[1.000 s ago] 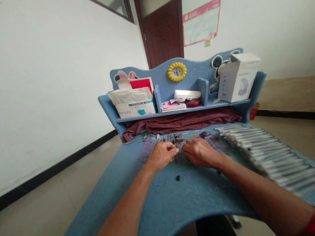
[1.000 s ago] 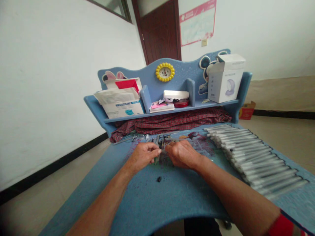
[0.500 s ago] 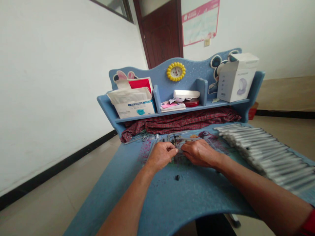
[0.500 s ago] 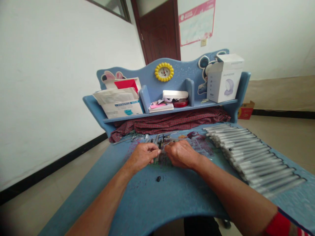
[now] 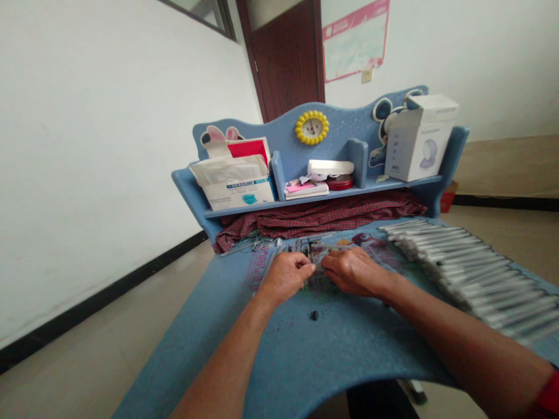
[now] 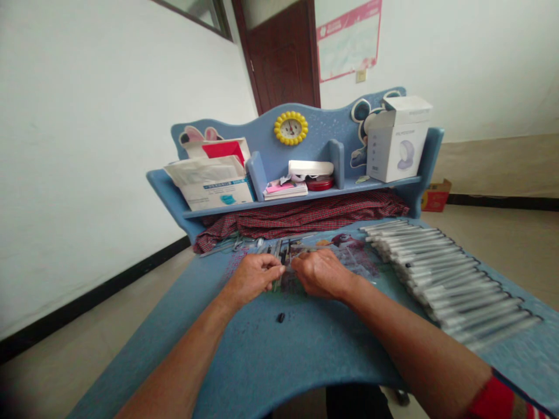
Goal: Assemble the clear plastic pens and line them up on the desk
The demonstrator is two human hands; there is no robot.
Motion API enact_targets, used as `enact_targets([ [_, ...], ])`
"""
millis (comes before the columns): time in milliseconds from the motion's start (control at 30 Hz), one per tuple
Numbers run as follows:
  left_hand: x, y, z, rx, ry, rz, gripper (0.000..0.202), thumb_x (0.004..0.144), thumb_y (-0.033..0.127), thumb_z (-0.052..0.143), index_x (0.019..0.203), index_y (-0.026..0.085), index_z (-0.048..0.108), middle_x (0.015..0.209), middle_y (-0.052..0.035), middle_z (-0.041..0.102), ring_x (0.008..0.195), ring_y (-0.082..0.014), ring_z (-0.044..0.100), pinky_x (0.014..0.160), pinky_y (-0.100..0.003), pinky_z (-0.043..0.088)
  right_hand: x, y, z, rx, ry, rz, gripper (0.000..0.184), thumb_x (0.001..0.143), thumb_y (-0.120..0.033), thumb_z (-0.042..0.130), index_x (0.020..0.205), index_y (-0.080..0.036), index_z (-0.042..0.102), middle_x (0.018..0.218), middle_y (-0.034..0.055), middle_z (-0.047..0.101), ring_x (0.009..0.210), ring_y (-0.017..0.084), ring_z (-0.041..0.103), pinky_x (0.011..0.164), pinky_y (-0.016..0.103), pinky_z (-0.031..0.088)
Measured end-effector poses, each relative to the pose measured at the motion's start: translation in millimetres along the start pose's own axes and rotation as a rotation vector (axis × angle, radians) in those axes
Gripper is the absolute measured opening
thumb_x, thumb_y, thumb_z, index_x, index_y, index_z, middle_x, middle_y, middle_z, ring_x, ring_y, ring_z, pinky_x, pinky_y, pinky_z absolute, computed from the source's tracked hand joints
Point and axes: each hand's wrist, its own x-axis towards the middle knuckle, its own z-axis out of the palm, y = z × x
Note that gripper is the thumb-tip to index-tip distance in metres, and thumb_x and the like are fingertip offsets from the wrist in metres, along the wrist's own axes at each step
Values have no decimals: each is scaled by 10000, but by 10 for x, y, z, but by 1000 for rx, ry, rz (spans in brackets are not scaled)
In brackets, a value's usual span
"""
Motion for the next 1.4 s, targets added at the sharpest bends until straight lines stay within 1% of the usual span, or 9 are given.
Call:
enact_targets([
  [167, 8, -26, 15, -75, -19, -6, 118, 692, 276, 560, 671, 164, 589, 471, 57, 489, 431, -84, 479, 431, -191, 331, 1, -1, -2, -3, -9, -11, 182, 875, -208, 404, 838, -156, 575, 820, 62, 655, 672, 131, 559, 562, 250, 263],
  [367, 16, -30, 19, -138, -17, -27, 110, 675, 267, 583, 680, 158, 591, 472, 61, 487, 428, -77, 475, 428, -182, 333, 2, 4, 3, -9, -13, -22, 196, 879, -188, 388, 844, -152, 578, 793, 64, 648, 647, 127, 552, 553, 258, 259],
  [567, -3, 26, 7, -174, -7, -26, 99, 660, 247, 588, 676, 149, 596, 468, 55, 494, 426, -79, 485, 426, -181, 350, -2, 6, 2, -19, 2, -18, 196, 882, -192, 386, 838, -154, 573, 785, 63, 649, 624, 123, 550, 537, 257, 243],
  [800, -18, 105, -24, -176, 55, 0, 132, 661, 261, 587, 703, 138, 612, 500, 45, 523, 426, -78, 487, 434, -185, 368, -6, 9, -36, -30, 34, 0, 183, 874, -191, 400, 835, -163, 576, 813, 66, 641, 675, 133, 530, 565, 248, 258],
  [1000, -21, 127, -46, -183, 45, 1, 149, 649, 257, 597, 718, 129, 628, 505, 36, 530, 432, -78, 485, 437, -187, 371, -10, 13, -38, -40, 71, -19, 178, 875, -188, 401, 826, -171, 572, 794, 56, 634, 687, 140, 516, 596, 251, 265],
  [1100, -23, 117, -126, -162, 38, -4, 201, 651, 302, 610, 739, 124, 641, 520, 23, 541, 446, -88, 496, 446, -196, 383, -13, 27, -34, -26, 118, -23, 201, 883, -191, 388, 789, -167, 564, 768, 52, 627, 694, 140, 524, 615, 255, 276],
  [1200, -25, 62, -269, -90, 61, -1, 224, 665, 338, 601, 715, 123, 641, 518, 16, 538, 440, -89, 486, 443, -199, 376, -13, 47, -29, 7, 181, 6, 241, 897, -225, 369, 773, -162, 567, 743, 52, 624, 650, 129, 528, 602, 250, 284],
  [1300, -38, -30, -437, 58, 66, -26, 185, 664, 314, 581, 628, 138, 626, 473, 28, 513, 421, -84, 456, 422, -185, 331, -14, 56, -23, 65, 250, 62, 240, 897, -276, 374, 826, -168, 577, 737, 43, 636, 596, 120, 533, 573, 244, 285],
  [1400, -68, -120, -573, 213, 36, -60, 158, 624, 253, 588, 502, 153, 591, 427, 44, 480, 410, -74, 422, 405, -174, 280, -19, 45, -26, 150, 288, 155, 207, 877, -310, 417, 868, -169, 568, 658, 23, 617, 539, 123, 527, 548, 245, 287],
])
